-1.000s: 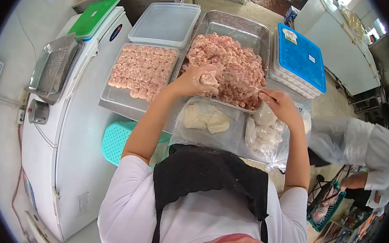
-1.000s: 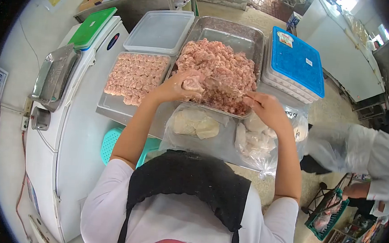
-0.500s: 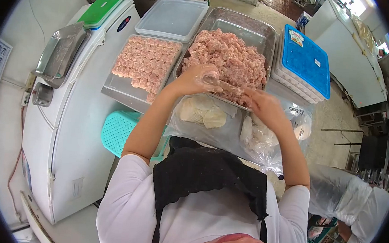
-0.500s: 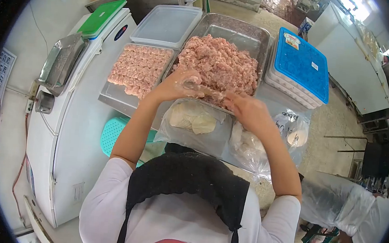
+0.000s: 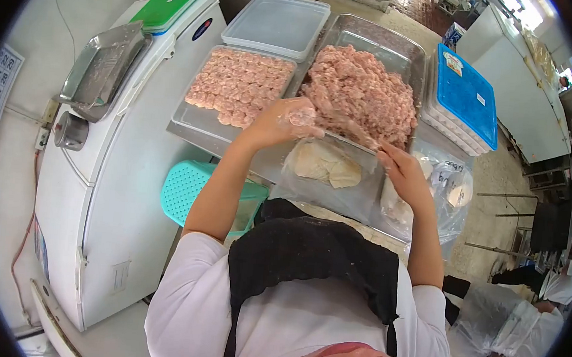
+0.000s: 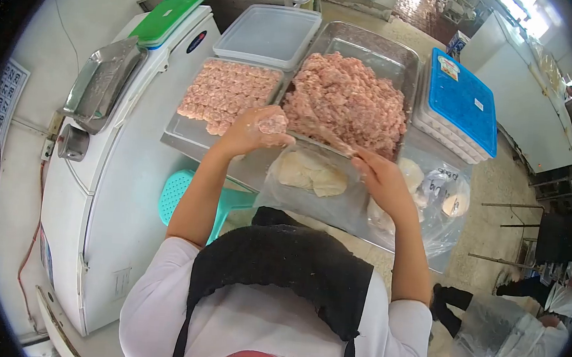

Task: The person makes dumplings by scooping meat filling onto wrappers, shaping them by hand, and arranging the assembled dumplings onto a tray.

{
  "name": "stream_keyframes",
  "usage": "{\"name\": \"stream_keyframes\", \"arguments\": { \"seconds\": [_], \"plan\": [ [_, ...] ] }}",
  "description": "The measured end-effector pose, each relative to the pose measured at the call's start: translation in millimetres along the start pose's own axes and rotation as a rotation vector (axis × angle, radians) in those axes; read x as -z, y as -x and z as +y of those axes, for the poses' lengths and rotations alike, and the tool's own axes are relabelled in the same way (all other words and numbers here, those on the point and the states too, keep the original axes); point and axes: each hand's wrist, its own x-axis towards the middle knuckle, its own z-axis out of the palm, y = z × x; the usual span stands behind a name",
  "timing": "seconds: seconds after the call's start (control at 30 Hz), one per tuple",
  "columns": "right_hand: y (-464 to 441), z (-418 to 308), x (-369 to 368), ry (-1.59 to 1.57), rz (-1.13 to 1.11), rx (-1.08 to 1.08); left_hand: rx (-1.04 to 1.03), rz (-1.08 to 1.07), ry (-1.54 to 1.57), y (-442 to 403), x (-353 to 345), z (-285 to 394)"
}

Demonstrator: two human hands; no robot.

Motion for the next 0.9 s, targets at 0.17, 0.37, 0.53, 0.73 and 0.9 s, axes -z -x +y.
{"name": "stream_keyframes", "arguments": {
  "seconds": [0.17, 0.37, 0.53, 0.73, 0.9],
  "plan": [
    [35.7, 22.8, -35.2, -0.267, 0.126, -0.301, 0.216, 0.078, 0.226, 61.5, 71.0, -51.8],
    [47.0, -17.6, -76.8, -0.552, 0.175, -0.500, 0.183, 0.358, -0.290, 132.7, 130.3, -160.9],
    [23.1, -56.9, -104.5, -0.546, 0.226, -0.457, 0.264, 0.294, -0.278, 118.3, 138.0, -179.0],
    [18.3, -80.9, -133.8, -0.505, 0.255, -0.470, 0.320, 0.134, -0.387, 90.8, 124.3, -215.2],
    [38.3, -82.8, -150.0, -0.480, 0.307, -0.521, 0.203, 0.195, -0.405, 81.1, 105.6, -233.7]
  ]
}}
